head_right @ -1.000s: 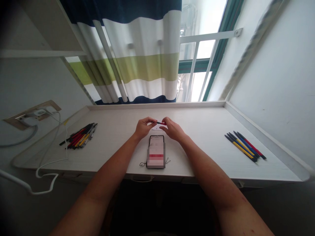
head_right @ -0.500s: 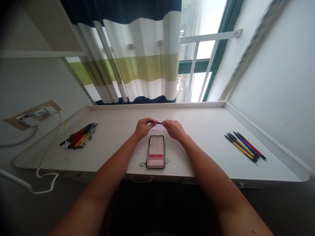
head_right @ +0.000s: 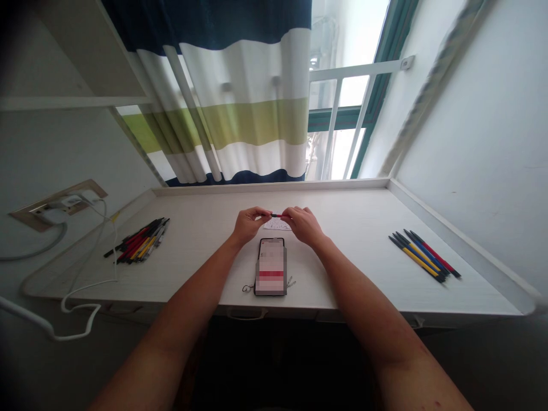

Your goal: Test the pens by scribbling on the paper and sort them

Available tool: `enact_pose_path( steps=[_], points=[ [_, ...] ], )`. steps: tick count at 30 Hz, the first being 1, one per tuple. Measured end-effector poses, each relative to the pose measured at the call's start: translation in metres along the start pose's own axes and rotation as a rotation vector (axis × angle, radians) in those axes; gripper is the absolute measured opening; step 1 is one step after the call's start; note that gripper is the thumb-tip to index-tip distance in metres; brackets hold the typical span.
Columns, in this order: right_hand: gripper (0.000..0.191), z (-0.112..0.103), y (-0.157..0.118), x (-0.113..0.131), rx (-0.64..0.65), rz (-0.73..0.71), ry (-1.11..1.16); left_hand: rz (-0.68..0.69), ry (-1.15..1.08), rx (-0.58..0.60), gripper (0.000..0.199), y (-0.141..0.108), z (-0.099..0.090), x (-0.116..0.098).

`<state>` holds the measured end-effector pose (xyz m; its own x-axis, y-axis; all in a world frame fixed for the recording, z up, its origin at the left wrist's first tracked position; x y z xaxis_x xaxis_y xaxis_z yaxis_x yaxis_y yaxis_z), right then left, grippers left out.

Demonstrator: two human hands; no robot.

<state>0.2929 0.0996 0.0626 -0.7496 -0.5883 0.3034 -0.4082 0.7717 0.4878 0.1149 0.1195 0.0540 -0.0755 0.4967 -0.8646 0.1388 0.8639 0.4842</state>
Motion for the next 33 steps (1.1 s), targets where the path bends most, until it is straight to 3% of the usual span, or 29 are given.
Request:
enact_pose_path(
  steps=[2, 7, 11, 16, 19, 24, 28, 33],
  points=[
    [0.03, 0.001, 0.0, -0.002, 0.023, 0.022, 0.002, -0.003, 0.0, 0.007, 0.017, 0.0, 0.001, -0.001],
    [0.019, -0.008, -0.002, -0.004, -0.05, 0.022, 0.095, -0.021, -0.021, -0.005, 0.017, 0.0, -0.001, -0.002],
    [0.03, -0.002, -0.002, -0.007, 0.021, 0.049, 0.095, -0.019, 0.008, 0.024, 0.018, 0.0, 0.0, -0.003],
    [0.015, -0.004, -0.003, -0.007, 0.003, 0.07, 0.18, -0.025, 0.031, 0.073, 0.024, -0.001, -0.001, 0.001],
    [0.014, -0.008, -0.004, -0.003, 0.005, 0.014, 0.13, -0.013, 0.218, 0.202, 0.021, -0.003, 0.003, 0.005],
    [0.026, -0.006, -0.006, -0.006, 0.063, -0.041, 0.115, 0.161, 0.556, 0.331, 0.019, -0.006, 0.01, 0.0],
    [0.034, -0.004, -0.006, -0.022, 0.074, 0.119, 0.416, 0.245, 0.604, 0.307, 0.019, -0.007, 0.016, -0.007],
    [0.047, -0.006, -0.006, -0.031, -0.144, 0.382, 1.209, 0.199, 0.541, 0.079, 0.02, -0.008, 0.011, -0.013]
  ],
)
Point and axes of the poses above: each hand's wrist, its own y-axis towards the middle knuckle, its own z-axis out of the palm, x = y × z, the point moved 7 cm from there along y, towards the middle knuckle, and after that the axes turned 1 degree about y, right-handed, at the moved point
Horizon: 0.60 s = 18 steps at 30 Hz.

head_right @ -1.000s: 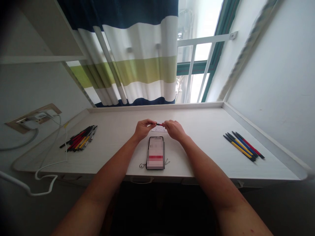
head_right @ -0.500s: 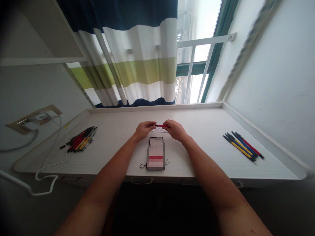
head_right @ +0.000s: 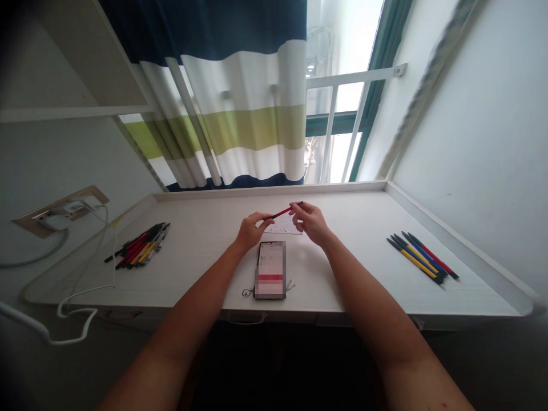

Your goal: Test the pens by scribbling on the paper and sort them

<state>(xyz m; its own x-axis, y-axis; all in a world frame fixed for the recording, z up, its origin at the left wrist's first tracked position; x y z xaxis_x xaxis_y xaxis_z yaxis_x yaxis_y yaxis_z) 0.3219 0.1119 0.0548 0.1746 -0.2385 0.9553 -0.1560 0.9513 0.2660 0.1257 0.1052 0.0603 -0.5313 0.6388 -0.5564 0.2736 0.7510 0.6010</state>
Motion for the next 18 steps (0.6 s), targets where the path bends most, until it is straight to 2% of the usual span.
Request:
enact_pose_path(
  steps=[3, 5, 9, 13, 18],
  points=[
    [0.044, 0.013, 0.0, -0.002, 0.005, 0.066, 0.246, -0.005, -0.028, 0.033, 0.023, -0.002, 0.005, -0.004],
    [0.041, 0.012, 0.003, -0.002, -0.063, 0.077, 0.36, 0.013, 0.0, 0.076, 0.028, -0.002, 0.009, -0.006],
    [0.055, -0.02, 0.009, 0.008, -0.25, -0.024, 0.528, -0.061, 0.227, 0.108, 0.039, 0.001, 0.008, 0.002],
    [0.064, -0.052, 0.006, 0.018, -0.295, -0.044, 0.585, -0.215, 0.38, 0.223, 0.046, 0.0, 0.01, 0.021],
    [0.057, -0.062, 0.0, 0.02, -0.345, -0.041, 0.568, -0.264, 0.41, 0.268, 0.046, -0.003, 0.014, 0.03]
  ],
)
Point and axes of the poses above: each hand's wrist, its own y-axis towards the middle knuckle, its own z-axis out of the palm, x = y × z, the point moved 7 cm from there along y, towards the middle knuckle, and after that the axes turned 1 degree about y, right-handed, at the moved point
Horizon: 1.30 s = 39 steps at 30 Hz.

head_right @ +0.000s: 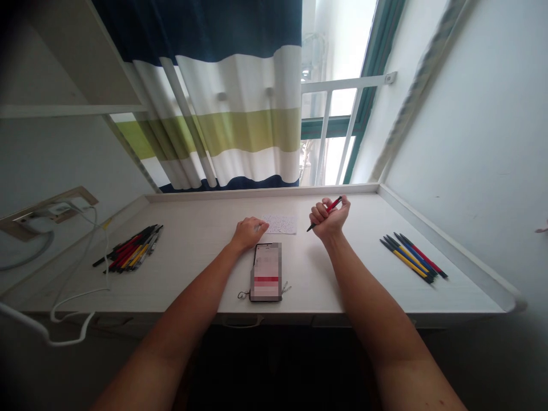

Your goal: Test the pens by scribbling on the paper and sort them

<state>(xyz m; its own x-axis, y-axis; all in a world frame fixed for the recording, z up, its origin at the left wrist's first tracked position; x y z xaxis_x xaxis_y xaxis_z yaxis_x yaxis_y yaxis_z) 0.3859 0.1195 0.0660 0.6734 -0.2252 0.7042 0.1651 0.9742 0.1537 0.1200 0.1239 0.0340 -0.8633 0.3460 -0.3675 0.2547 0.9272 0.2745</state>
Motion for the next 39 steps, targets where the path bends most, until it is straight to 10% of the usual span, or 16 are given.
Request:
enact_pose_path(
  steps=[30, 39],
  points=[
    [0.028, 0.013, -0.001, -0.019, 0.013, 0.061, -0.072, -0.004, -0.041, 0.034, 0.035, 0.001, 0.008, 0.008],
    [0.059, 0.009, 0.002, -0.02, 0.093, 0.091, 0.0, -0.024, -0.066, 0.03, 0.03, 0.001, 0.007, 0.01]
  ],
)
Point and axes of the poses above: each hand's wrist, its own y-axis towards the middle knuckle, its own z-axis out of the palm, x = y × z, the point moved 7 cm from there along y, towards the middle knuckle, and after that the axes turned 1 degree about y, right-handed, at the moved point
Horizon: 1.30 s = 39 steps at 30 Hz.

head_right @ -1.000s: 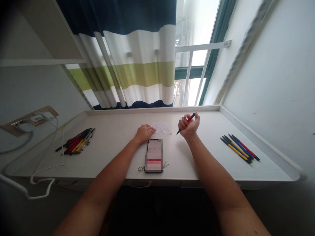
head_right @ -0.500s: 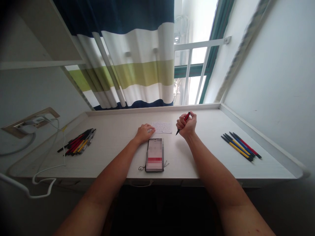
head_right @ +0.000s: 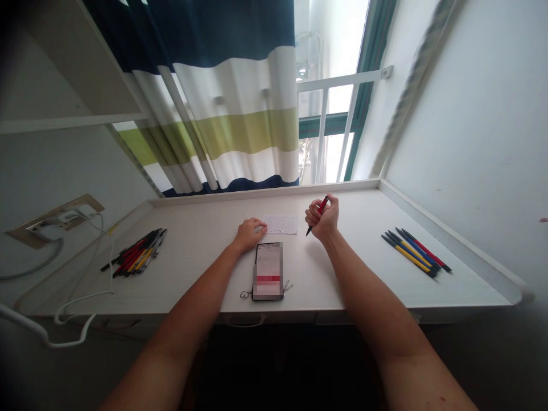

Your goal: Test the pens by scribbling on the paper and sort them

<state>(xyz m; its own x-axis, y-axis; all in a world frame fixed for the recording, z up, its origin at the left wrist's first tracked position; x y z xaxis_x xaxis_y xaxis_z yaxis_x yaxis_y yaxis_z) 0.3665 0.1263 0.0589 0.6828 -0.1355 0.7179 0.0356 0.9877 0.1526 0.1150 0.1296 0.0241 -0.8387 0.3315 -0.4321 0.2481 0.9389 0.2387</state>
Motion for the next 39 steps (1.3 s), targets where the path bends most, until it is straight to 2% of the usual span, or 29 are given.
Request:
enact_pose_path(
  steps=[4, 7, 9, 11, 14, 18, 21, 28, 34, 39],
  points=[
    [0.056, -0.007, 0.005, -0.002, -0.077, -0.037, -0.075, -0.014, -0.038, -0.014, 0.021, 0.0, -0.002, 0.002],
    [0.043, -0.006, 0.003, -0.015, -0.099, 0.07, -0.221, -0.068, -0.116, -0.08, 0.012, 0.001, -0.007, 0.008],
    [0.048, -0.002, -0.001, -0.028, -0.066, 0.173, -0.3, -0.085, -0.186, -0.118, 0.008, 0.001, -0.01, 0.01],
    [0.053, 0.0, -0.004, -0.037, -0.038, 0.203, -0.348, -0.077, -0.246, -0.129, 0.011, 0.001, -0.01, 0.011],
    [0.042, 0.0, -0.003, -0.041, -0.051, 0.078, -0.411, -0.075, -0.29, -0.099, 0.016, 0.002, -0.007, 0.01],
    [0.039, 0.0, 0.003, -0.049, -0.101, -0.052, -0.594, -0.054, -0.276, -0.007, 0.014, 0.001, 0.001, 0.008],
    [0.038, 0.01, 0.007, -0.06, -0.022, -0.065, -0.707, -0.02, -0.21, -0.02, 0.008, 0.001, 0.0, 0.007],
    [0.035, 0.015, 0.006, -0.066, 0.049, -0.125, -0.981, 0.073, -0.172, -0.012, 0.019, 0.003, -0.001, 0.004],
    [0.036, 0.016, 0.007, -0.066, 0.066, -0.161, -1.098, 0.123, -0.199, 0.034, 0.015, 0.001, -0.002, 0.001],
    [0.033, 0.016, 0.008, -0.066, 0.086, -0.158, -1.131, 0.113, -0.201, 0.038, 0.016, -0.002, -0.004, -0.002]
  ],
)
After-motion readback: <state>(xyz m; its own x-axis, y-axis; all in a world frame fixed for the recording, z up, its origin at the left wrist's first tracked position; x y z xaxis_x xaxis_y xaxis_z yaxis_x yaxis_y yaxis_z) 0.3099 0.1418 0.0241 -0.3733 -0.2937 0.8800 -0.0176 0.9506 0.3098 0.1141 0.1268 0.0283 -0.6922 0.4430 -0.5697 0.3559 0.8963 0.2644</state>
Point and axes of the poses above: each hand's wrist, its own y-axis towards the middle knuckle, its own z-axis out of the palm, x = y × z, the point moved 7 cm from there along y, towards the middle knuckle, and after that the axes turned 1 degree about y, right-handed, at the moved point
